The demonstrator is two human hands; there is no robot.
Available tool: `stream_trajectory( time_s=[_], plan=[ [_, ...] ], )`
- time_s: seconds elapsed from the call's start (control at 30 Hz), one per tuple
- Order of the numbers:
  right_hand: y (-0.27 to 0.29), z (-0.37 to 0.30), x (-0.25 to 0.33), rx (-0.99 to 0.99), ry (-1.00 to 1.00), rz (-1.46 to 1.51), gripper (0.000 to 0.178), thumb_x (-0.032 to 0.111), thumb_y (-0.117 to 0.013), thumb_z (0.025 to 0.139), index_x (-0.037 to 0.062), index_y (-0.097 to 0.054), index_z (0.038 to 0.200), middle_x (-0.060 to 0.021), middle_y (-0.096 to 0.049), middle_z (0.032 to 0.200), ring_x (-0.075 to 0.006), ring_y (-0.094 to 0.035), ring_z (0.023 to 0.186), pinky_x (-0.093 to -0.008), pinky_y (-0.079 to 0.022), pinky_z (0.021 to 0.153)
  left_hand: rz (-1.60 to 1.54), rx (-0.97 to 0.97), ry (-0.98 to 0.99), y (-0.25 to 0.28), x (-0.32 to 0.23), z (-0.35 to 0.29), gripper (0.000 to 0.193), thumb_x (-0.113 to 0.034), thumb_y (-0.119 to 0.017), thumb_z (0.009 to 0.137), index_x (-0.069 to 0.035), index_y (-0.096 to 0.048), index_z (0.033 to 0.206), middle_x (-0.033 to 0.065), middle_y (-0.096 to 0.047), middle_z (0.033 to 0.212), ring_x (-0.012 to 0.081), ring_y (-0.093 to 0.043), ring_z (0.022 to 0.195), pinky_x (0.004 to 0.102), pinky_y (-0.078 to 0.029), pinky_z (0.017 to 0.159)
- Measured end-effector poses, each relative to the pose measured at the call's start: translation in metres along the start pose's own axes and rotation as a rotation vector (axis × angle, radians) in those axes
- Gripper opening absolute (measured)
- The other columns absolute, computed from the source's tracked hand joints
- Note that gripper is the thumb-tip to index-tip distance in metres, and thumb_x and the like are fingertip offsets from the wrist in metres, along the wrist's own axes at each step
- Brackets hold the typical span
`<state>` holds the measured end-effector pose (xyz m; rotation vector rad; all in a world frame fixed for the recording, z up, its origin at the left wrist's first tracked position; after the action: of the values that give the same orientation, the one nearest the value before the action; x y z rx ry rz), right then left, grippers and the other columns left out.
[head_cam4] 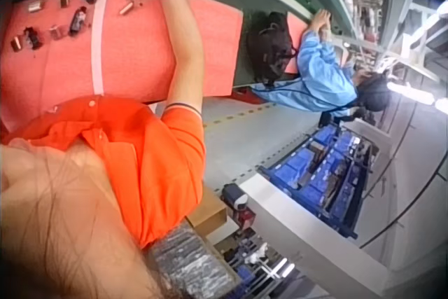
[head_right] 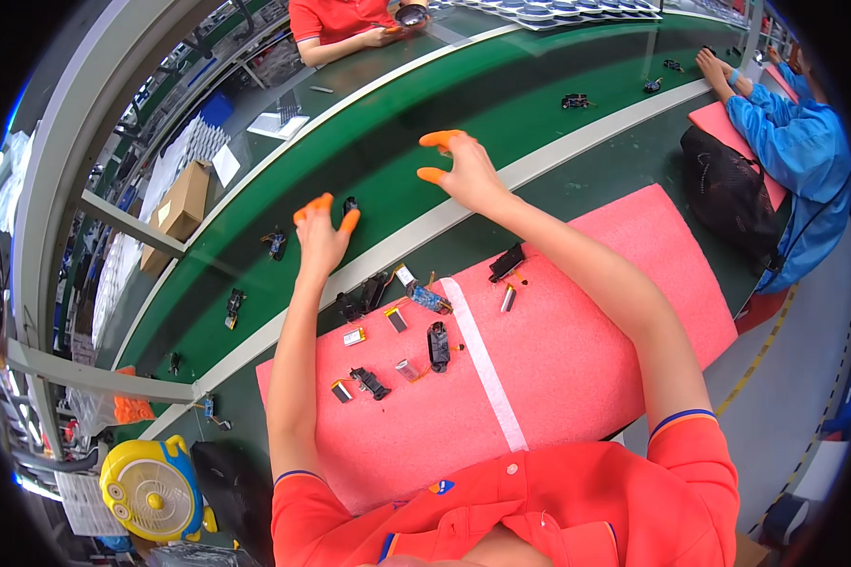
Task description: Assembling electronic components onto a plastic frame at a production workbench.
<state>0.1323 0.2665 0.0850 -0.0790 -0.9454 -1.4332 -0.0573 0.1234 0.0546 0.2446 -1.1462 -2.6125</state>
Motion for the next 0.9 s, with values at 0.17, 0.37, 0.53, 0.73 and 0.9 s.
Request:
stream_trajectory(
  time_s=[0.17,0.37,0.53,0.73,0.9],
  plan=[
    [-0.019,-0.011,0.008,0.221,-0.064,0.148,0.046,0.016,-0.074,0.071,0.0032,-0.057,0.112,-0.0105,-0.060,0.104,-0.0202,-0.059,0.092,-0.0304,-0.048,0.076,-0.313,0.341,0.194,-0.017,-0.010,0.007,0.044,-0.016,-0.073,0.071,0.001,-0.056,0.108,0.0164,-0.058,0.105,0.0316,-0.056,0.091,0.0384,-0.042,0.086],
    [-0.019,-0.018,0.034,0.344,-0.274,0.345,0.041,0.011,-0.072,0.071,0.0018,-0.058,0.108,-0.0125,-0.060,0.094,-0.0234,-0.059,0.083,-0.0303,-0.047,0.072,-0.402,0.198,-0.063,0.038,-0.091,0.006,0.037,-0.011,-0.074,0.068,0.000,-0.057,0.099,0.0146,-0.059,0.103,0.0271,-0.057,0.094,0.0353,-0.045,0.082],
    [-0.011,-0.013,0.036,0.385,-0.084,0.452,0.038,0.001,-0.068,0.075,-0.0002,-0.056,0.111,-0.0100,-0.057,0.100,-0.0173,-0.058,0.090,-0.0299,-0.050,0.078,-0.880,0.328,0.117,0.053,-0.101,0.022,0.035,-0.006,-0.073,0.070,0.001,-0.058,0.101,0.0124,-0.059,0.102,0.0228,-0.057,0.098,0.0337,-0.046,0.082],
    [-0.003,-0.015,0.070,0.329,0.172,0.545,0.035,-0.002,-0.066,0.076,-0.0009,-0.056,0.109,-0.0106,-0.056,0.101,-0.0192,-0.057,0.093,-0.0308,-0.050,0.083,-1.240,0.423,0.283,0.037,-0.077,0.017,0.034,0.002,-0.066,0.075,0.001,-0.058,0.109,0.0095,-0.060,0.104,0.0183,-0.058,0.095,0.0308,-0.047,0.085],
    [-0.024,-0.025,0.044,0.111,-0.199,0.908,0.031,0.004,-0.067,0.077,-0.0005,-0.058,0.107,-0.0128,-0.061,0.092,-0.0191,-0.060,0.083,-0.0330,-0.049,0.076,-1.463,0.290,0.371,0.035,-0.083,0.013,0.035,0.010,-0.061,0.077,0.000,-0.058,0.111,0.0074,-0.062,0.103,0.0150,-0.059,0.091,0.0284,-0.047,0.085]
  ],
)
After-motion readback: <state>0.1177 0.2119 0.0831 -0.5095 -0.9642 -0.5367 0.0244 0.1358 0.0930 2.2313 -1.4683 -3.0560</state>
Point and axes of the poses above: each hand's wrist, its own z-axis towards the middle knuckle, its own y-axis out of the back of the hand, x = y × z, the point moved 9 cm from there along z, towards the middle knuckle
